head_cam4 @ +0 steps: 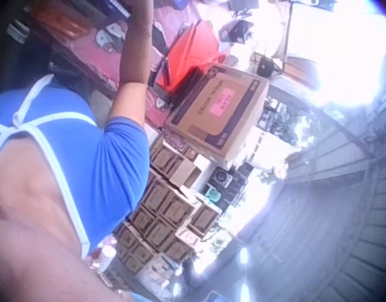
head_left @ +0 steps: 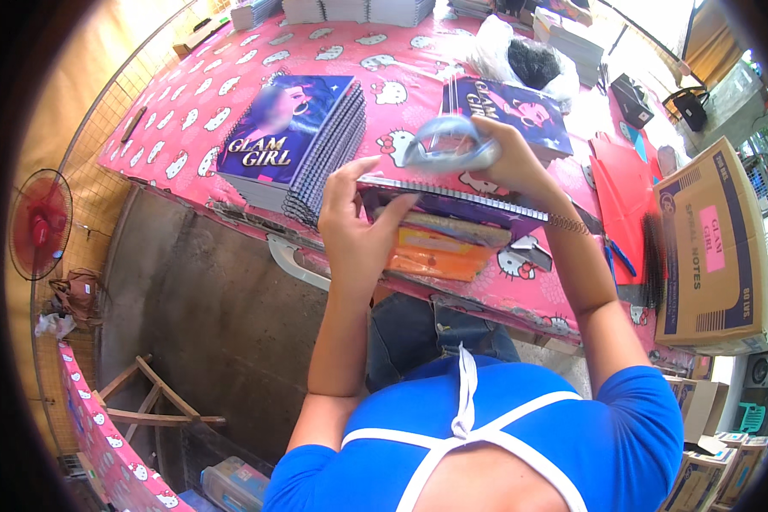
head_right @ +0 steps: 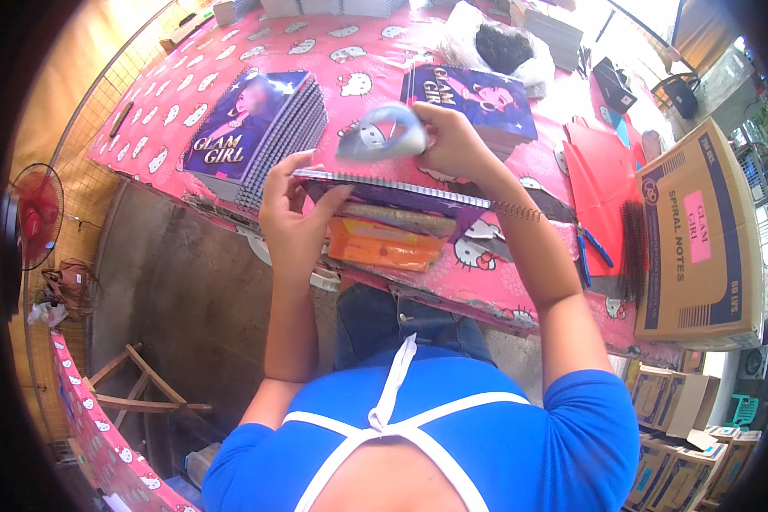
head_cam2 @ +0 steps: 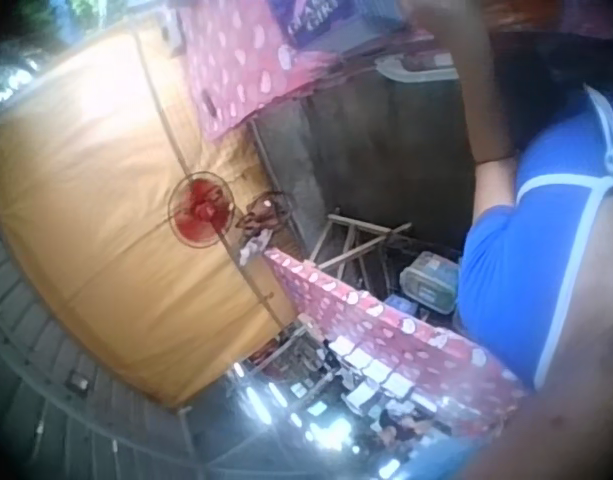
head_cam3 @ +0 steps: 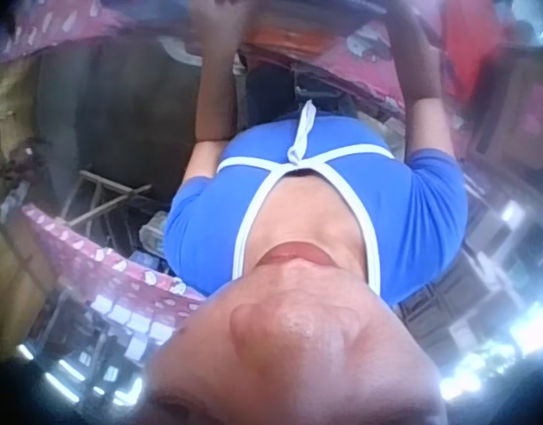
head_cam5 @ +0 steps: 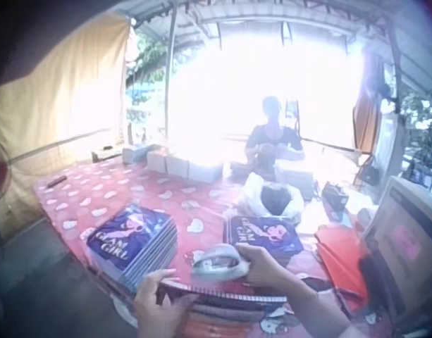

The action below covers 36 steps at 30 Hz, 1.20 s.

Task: The person picks up notebook pages and covers, aligns them, manually threads a plastic spiral coil through the punched holes, and uses snips to cut the excess binding.

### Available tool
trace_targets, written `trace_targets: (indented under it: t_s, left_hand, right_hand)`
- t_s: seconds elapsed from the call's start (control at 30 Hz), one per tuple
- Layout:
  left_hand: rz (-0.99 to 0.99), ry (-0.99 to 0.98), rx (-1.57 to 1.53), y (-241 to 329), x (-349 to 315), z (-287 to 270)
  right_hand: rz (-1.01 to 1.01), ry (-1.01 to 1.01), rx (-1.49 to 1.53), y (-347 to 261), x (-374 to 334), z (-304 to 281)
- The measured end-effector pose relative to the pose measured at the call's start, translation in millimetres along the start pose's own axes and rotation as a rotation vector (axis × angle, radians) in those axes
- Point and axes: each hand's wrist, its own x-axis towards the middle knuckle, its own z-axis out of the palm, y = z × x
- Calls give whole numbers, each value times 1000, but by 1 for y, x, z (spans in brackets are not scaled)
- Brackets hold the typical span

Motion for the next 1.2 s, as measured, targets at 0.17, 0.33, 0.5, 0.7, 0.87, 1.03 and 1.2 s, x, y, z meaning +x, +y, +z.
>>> trace_targets:
  t_s: [0.17, 0.33, 0.5, 0.7, 0.87, 1.03, 1.2]
  left_hand:
    - [-116, 83, -321, -4, -3, -8]
    - [-82, 137, -210, -12, -1, -14]
    - [-162, 4, -273, -8, 2, -26]
    - [151, -110, -391, -5, 26, -25]
    - [927, 517, 72, 118, -4, -44]
    - [620, -242, 216, 95, -38, -1]
    - [282, -186, 151, 41, -62, 38]
  right_hand:
    - [36, -86, 257, 7, 12, 14]
    - [-42, -144, 293, -1, 7, 21]
    - [-59, 48, -506, 43, -33, 17]
    - [105, 291, -782, 53, -144, -32]
    - [643, 331, -1008, 86, -252, -84]
    - [759, 360, -1047, 80, -269, -75]
    - [277, 368, -399, 2, -216, -34]
